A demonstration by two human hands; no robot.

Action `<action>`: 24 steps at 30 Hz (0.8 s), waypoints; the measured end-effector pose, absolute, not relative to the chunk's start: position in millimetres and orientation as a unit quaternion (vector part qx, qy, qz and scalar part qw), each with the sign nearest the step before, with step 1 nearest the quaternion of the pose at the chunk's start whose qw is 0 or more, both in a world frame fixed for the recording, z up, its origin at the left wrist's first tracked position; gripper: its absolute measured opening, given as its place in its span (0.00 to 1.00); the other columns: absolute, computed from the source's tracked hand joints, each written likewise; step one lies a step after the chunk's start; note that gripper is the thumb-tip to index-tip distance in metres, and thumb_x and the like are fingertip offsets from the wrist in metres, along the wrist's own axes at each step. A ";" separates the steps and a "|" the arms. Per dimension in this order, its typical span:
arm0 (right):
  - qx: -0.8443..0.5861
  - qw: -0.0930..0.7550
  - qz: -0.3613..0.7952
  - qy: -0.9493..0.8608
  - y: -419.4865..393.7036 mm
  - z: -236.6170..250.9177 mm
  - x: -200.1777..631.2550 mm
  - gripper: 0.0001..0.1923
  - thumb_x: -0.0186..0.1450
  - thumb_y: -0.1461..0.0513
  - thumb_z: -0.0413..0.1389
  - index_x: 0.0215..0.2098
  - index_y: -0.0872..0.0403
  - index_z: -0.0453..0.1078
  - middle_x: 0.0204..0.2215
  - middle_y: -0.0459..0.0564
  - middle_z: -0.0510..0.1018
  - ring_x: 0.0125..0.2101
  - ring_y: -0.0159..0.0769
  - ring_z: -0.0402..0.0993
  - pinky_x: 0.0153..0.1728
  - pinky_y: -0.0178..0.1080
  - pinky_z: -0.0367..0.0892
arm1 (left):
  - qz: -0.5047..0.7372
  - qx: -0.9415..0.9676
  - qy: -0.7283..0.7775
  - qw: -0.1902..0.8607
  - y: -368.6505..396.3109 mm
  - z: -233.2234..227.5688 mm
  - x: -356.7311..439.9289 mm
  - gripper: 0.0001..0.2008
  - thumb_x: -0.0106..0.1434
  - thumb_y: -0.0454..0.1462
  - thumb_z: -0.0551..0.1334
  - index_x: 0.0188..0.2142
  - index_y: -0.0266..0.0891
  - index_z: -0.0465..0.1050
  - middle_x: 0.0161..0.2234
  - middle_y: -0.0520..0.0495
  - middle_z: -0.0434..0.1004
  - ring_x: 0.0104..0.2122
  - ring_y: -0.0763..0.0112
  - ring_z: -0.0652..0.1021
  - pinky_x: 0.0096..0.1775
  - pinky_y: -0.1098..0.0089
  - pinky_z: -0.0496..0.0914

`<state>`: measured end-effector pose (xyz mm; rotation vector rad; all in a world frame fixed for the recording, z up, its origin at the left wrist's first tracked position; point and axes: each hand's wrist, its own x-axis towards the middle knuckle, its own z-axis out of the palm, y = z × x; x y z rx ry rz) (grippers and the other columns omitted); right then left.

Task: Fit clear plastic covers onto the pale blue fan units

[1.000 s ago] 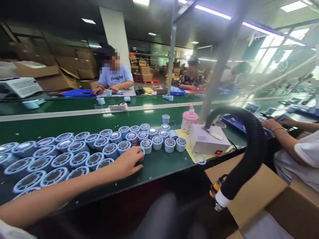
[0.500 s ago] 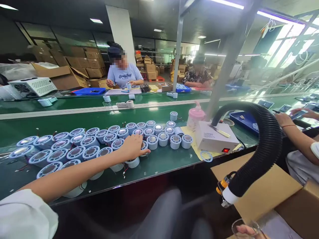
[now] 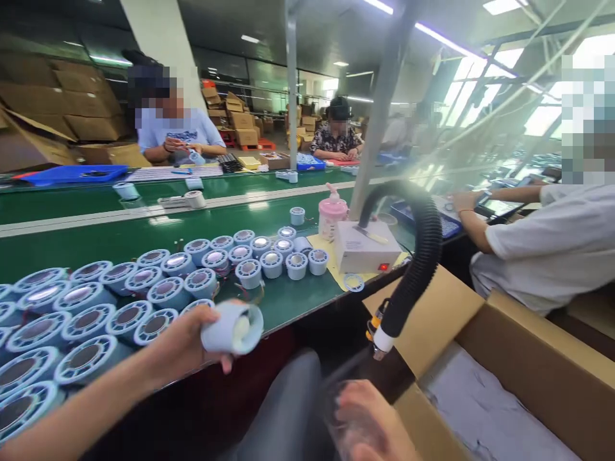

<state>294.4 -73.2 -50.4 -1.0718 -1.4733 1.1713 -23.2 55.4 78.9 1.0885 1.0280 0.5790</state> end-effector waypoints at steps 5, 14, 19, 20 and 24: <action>-0.448 0.347 0.121 -0.815 -54.5 -14.4 231.8 0.27 0.65 0.61 0.54 0.62 0.46 0.61 0.54 0.61 0.66 0.50 0.52 0.71 0.44 0.49 0.73 | 0.038 0.466 0.434 0.770 32.1 26.6 26.3 0.24 0.57 0.54 0.54 0.39 0.36 0.67 0.26 0.51 0.67 0.18 0.77 0.66 0.14 0.78 0.59; -0.583 0.224 0.206 -0.753 -60.2 -7.7 236.2 0.09 0.57 0.71 0.61 0.34 0.53 0.73 0.56 0.56 0.66 0.52 0.51 0.66 0.48 0.51 0.69 | 0.085 0.841 0.336 0.416 21.3 33.6 44.7 0.09 0.63 0.38 0.58 0.40 0.40 0.75 0.40 0.47 0.70 0.39 0.68 0.73 0.43 0.67 0.66; -0.570 0.302 0.415 -0.642 -65.9 1.4 240.6 0.11 0.68 0.57 0.53 0.29 0.52 0.71 0.50 0.50 0.68 0.46 0.40 0.70 0.44 0.41 0.68 | 0.186 0.789 0.323 0.488 15.4 9.6 41.1 0.27 0.48 0.46 0.73 0.46 0.40 0.72 0.41 0.47 0.70 0.38 0.68 0.72 0.39 0.69 0.68; -0.570 0.322 0.432 -0.621 -65.8 3.0 241.1 0.15 0.69 0.57 0.51 0.27 0.53 0.70 0.48 0.51 0.69 0.44 0.39 0.71 0.41 0.40 0.67 | 0.200 0.790 0.316 0.486 15.4 4.7 40.5 0.30 0.45 0.48 0.74 0.46 0.41 0.72 0.40 0.47 0.69 0.38 0.67 0.72 0.39 0.69 0.68; -0.573 0.389 0.471 -0.546 -63.5 3.6 243.5 0.18 0.64 0.56 0.56 0.19 0.55 0.65 0.41 0.52 0.71 0.41 0.39 0.71 0.33 0.35 0.66 | 0.225 0.815 0.271 0.460 18.2 -8.6 39.6 0.32 0.43 0.48 0.74 0.48 0.43 0.75 0.43 0.44 0.67 0.44 0.62 0.72 0.46 0.63 0.69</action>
